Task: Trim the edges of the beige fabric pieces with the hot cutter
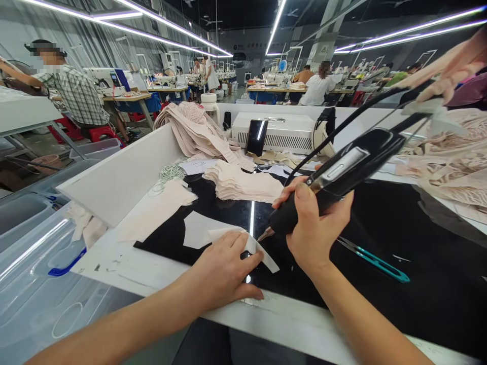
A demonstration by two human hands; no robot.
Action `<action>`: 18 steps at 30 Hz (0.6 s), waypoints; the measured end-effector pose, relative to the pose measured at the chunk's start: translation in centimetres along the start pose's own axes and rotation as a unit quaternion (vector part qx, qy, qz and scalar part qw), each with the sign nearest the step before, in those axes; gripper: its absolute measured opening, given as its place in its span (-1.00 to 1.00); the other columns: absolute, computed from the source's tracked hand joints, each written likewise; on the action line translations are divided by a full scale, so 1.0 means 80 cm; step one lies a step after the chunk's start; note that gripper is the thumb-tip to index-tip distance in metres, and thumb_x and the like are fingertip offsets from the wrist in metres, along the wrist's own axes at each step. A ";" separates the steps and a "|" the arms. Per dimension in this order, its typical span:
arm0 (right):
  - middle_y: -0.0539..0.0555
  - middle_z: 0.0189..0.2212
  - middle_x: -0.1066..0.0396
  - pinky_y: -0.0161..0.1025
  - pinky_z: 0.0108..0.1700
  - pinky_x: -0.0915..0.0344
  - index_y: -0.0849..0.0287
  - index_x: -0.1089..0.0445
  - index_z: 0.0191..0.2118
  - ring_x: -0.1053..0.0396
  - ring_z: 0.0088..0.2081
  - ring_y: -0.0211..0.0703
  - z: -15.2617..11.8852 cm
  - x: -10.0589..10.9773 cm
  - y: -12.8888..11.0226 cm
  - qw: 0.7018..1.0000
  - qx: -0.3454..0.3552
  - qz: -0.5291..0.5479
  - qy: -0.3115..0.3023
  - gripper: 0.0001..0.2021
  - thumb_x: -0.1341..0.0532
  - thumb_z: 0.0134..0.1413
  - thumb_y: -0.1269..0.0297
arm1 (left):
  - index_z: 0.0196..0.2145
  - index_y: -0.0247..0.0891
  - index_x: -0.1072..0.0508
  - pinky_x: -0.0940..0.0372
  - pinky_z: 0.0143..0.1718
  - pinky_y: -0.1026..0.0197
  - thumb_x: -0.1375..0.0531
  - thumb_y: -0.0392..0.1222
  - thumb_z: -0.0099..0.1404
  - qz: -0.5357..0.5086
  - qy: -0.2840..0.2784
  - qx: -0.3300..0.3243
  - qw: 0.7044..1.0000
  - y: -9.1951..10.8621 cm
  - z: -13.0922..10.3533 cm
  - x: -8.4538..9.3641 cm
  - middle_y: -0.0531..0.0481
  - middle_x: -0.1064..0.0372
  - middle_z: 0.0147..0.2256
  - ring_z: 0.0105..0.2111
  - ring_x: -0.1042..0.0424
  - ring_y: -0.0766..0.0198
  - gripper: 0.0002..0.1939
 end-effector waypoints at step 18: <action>-0.16 -0.30 -0.65 -0.26 -0.43 -0.60 -0.04 -0.45 -0.04 -0.54 -0.48 -0.26 -0.018 -0.003 -0.009 0.999 -0.010 -0.034 -0.003 -0.61 -0.67 0.32 0.11 | 0.41 -0.19 -0.67 -0.56 0.46 -0.46 -0.31 0.45 0.71 -0.061 -0.010 -0.036 0.997 -0.008 -0.015 0.015 -0.41 -0.59 0.26 0.34 -0.64 -0.38 -0.29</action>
Point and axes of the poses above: each hand's wrist, its own z-axis towards the middle knuckle, its own x-axis out of the back of the hand, y = z × x, the point moved 4 cm from there along z, towards the middle knuckle
